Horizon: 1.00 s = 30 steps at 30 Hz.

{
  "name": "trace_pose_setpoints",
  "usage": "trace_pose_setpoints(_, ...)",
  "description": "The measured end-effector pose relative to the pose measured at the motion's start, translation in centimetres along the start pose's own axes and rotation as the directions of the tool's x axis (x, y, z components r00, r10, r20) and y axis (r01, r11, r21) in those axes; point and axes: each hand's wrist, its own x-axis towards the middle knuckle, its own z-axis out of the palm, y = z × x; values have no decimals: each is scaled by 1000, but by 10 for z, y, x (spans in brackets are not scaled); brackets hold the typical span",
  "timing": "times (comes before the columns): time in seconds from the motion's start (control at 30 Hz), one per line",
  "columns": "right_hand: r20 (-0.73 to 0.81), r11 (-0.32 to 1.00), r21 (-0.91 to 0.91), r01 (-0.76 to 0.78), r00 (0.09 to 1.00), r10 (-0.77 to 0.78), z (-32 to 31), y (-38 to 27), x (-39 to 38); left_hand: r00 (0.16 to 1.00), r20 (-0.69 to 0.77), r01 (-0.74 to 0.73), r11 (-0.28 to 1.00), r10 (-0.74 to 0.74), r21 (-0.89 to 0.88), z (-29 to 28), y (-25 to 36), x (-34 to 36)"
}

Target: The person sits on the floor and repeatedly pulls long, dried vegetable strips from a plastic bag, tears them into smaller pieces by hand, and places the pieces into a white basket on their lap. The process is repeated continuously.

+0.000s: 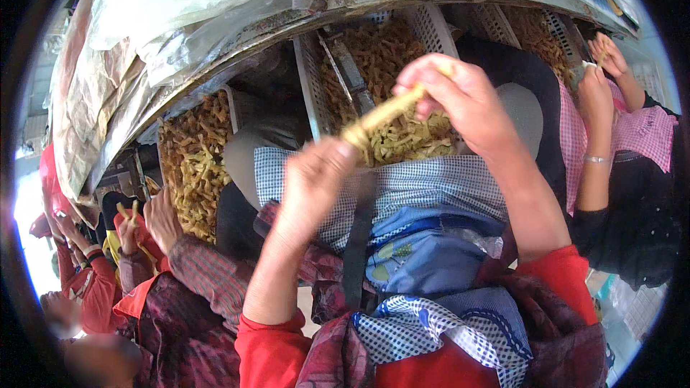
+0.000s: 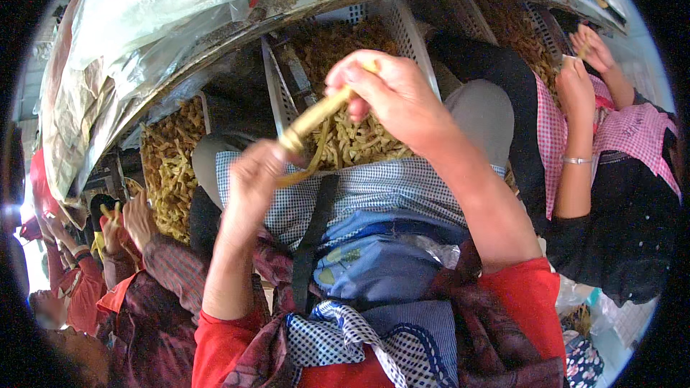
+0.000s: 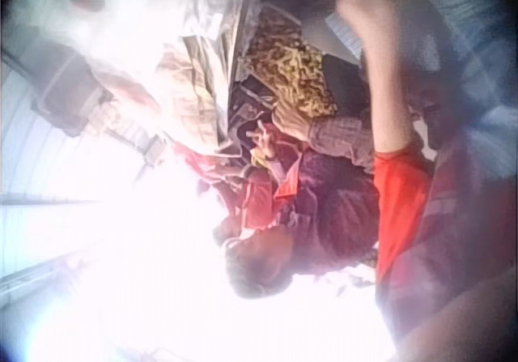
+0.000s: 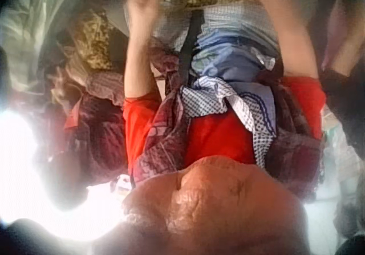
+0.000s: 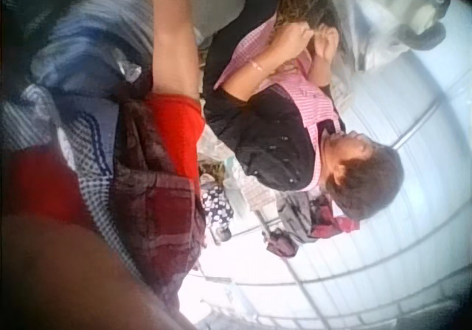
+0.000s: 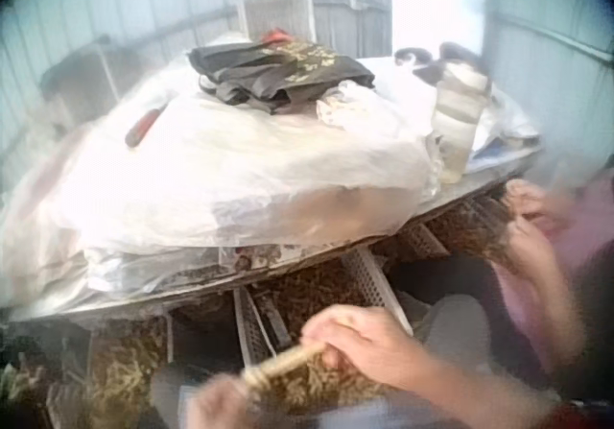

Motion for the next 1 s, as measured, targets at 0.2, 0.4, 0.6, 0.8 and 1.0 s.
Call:
trace_pose_setpoints(0.2, -104, 704, -710, 4, 988, -110, 29, 30, 48, 976, -218, -12, 999, 1, -49, -12, -51, 52)
trace_pose_setpoints(0.4, -3, 602, -759, 250, 922, -387, 17, 20, -31, 994, -108, 36, 953, -3, 302, 24, -46, -31)
trace_pose_setpoints(0.6, 296, 804, -581, 123, 953, 68, 18, -16, -51, 908, 213, -418, 828, 362, 374, 50, 19, -41)
trace_pose_setpoints(0.8, 550, 792, -602, 97, 770, 324, -42, -18, -71, 896, 91, -418, 759, 434, 500, 10, 71, -4)
trace_pose_setpoints(1.0, 512, 717, -335, 611, 757, -406, 17, -51, -74, 727, 686, 253, 939, -25, -234, 42, 35, -18)
